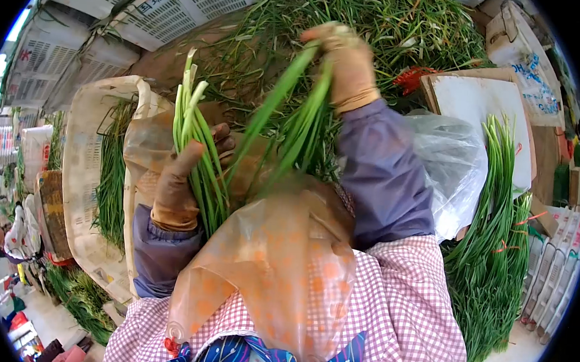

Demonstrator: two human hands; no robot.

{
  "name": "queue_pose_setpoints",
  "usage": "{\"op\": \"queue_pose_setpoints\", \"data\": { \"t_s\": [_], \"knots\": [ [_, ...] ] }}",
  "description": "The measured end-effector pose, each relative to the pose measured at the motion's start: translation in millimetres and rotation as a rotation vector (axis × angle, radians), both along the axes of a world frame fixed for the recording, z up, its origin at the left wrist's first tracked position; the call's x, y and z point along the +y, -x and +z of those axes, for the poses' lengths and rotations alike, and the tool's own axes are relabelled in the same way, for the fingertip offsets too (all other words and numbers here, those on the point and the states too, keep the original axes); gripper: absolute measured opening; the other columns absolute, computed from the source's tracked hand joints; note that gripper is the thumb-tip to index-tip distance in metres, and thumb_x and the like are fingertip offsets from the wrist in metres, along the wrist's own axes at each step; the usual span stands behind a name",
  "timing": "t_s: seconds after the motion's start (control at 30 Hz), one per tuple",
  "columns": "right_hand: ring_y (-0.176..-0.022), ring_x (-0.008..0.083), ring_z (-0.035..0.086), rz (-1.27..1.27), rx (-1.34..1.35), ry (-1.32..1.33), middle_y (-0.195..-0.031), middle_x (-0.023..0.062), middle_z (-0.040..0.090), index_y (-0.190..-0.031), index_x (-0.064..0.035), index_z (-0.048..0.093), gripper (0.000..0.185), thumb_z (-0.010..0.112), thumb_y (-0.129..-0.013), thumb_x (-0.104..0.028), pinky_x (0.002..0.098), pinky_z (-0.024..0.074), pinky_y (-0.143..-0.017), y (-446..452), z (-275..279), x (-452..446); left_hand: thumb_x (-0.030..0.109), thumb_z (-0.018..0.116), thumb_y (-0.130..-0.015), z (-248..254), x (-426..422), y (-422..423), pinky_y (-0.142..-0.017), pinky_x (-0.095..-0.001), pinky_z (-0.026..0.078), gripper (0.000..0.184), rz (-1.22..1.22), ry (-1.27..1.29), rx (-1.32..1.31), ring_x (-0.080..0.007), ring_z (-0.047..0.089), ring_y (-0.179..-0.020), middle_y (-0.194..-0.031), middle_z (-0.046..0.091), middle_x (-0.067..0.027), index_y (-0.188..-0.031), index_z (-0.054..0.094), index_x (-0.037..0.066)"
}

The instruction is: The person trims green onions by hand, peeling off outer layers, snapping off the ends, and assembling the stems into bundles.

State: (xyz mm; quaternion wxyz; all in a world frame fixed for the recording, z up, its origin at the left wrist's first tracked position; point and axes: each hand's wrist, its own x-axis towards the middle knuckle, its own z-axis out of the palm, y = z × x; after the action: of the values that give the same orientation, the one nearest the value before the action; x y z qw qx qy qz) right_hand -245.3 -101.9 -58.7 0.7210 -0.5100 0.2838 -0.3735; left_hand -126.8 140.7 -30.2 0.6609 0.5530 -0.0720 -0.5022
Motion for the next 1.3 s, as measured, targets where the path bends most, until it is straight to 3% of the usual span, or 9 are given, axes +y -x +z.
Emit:
{"op": "queue_pose_setpoints", "data": {
  "t_s": [0.13,0.27,0.37,0.63,0.77,0.93,1.0,1.07,1.3],
  "knots": [
    [-0.052,0.0093,0.050,-0.292,-0.070,-0.053,-0.065,0.0036,0.053,-0.093,-0.0031,0.059,0.015,0.050,-0.090,-0.016,0.0211,0.0424,-0.044,6,14,-3,0.036,0.058,-0.084,4,-2,-3,-0.084,-0.0371,0.048,0.045,0.029,0.271,0.367,-0.0244,0.060,-0.091,-0.107,0.060,-0.0124,-0.115,0.053,0.004],
    [-0.043,0.0047,0.041,0.365,0.080,-0.082,-0.054,-0.0038,0.046,-0.092,-0.0019,0.062,0.020,0.056,-0.088,-0.021,0.0186,0.0321,-0.040,3,28,40,0.026,0.062,-0.083,3,-6,-3,-0.076,-0.0352,0.051,0.036,-0.081,0.296,0.399,-0.0237,0.061,-0.084,-0.100,0.062,-0.0127,-0.110,0.054,0.004],
    [-0.043,0.0030,0.032,0.560,0.026,-0.262,-0.053,-0.0054,0.040,-0.094,0.0000,0.062,0.023,0.059,-0.088,-0.022,0.0193,0.0264,-0.040,-11,31,63,0.018,0.063,-0.081,5,-5,0,-0.069,-0.0314,0.053,0.033,-0.081,0.289,0.271,-0.0211,0.062,-0.077,-0.098,0.062,-0.0122,-0.109,0.054,0.004],
    [-0.042,0.0064,0.036,0.374,-0.125,-0.298,-0.049,-0.0047,0.035,-0.090,-0.0011,0.061,0.020,0.061,-0.085,-0.021,0.0223,0.0322,-0.042,-15,23,56,0.011,0.067,-0.078,3,-1,-9,-0.068,-0.0318,0.053,0.032,-0.108,-0.009,0.060,-0.0244,0.063,-0.080,-0.099,0.060,-0.0107,-0.107,0.054,0.003],
    [-0.049,0.0093,0.049,0.163,-0.238,-0.170,-0.061,0.0012,0.049,-0.091,-0.0002,0.061,0.021,0.054,-0.089,-0.020,0.0194,0.0435,-0.048,-2,16,12,0.011,0.066,-0.079,1,-3,-8,-0.068,-0.0330,0.052,0.027,-0.063,0.033,0.019,-0.0241,0.061,-0.081,-0.100,0.060,-0.0118,-0.102,0.055,0.003],
    [-0.064,0.0158,0.059,-0.066,-0.405,-0.078,-0.088,0.0143,0.064,-0.092,-0.0018,0.057,0.021,0.051,-0.092,-0.022,0.0248,0.0505,-0.053,25,1,-58,0.013,0.063,-0.082,13,-6,-9,-0.065,-0.0294,0.051,0.029,0.050,0.212,0.401,-0.0208,0.060,-0.077,-0.095,0.060,-0.0115,-0.107,0.054,0.002],
    [-0.061,0.0151,0.057,-0.146,-0.353,0.016,-0.078,0.0109,0.061,-0.095,-0.0020,0.055,0.020,0.050,-0.092,-0.021,0.0250,0.0477,-0.049,21,7,-47,0.015,0.062,-0.083,16,-11,-8,-0.064,-0.0296,0.051,0.029,0.032,0.228,0.414,-0.0202,0.059,-0.075,-0.094,0.060,-0.0109,-0.108,0.053,0.003],
    [-0.056,0.0127,0.053,0.138,-0.462,-0.026,-0.068,0.0060,0.055,-0.098,-0.0021,0.054,0.021,0.052,-0.091,-0.022,0.0239,0.0433,-0.046,16,7,-41,0.017,0.061,-0.084,18,-15,-5,-0.063,-0.0298,0.050,0.030,0.012,0.234,0.427,-0.0196,0.059,-0.074,-0.093,0.060,-0.0103,-0.109,0.052,0.003],
    [-0.060,0.0041,0.050,0.378,0.048,0.218,-0.068,-0.0012,0.057,-0.083,-0.0032,0.062,0.016,0.072,-0.075,-0.014,0.0209,0.0437,-0.054,-26,38,50,0.008,0.062,-0.081,-1,-18,-7,-0.064,-0.0315,0.051,0.025,-0.025,0.115,0.015,-0.0213,0.059,-0.076,-0.096,0.060,-0.0102,-0.105,0.055,0.004]
  ]
}}
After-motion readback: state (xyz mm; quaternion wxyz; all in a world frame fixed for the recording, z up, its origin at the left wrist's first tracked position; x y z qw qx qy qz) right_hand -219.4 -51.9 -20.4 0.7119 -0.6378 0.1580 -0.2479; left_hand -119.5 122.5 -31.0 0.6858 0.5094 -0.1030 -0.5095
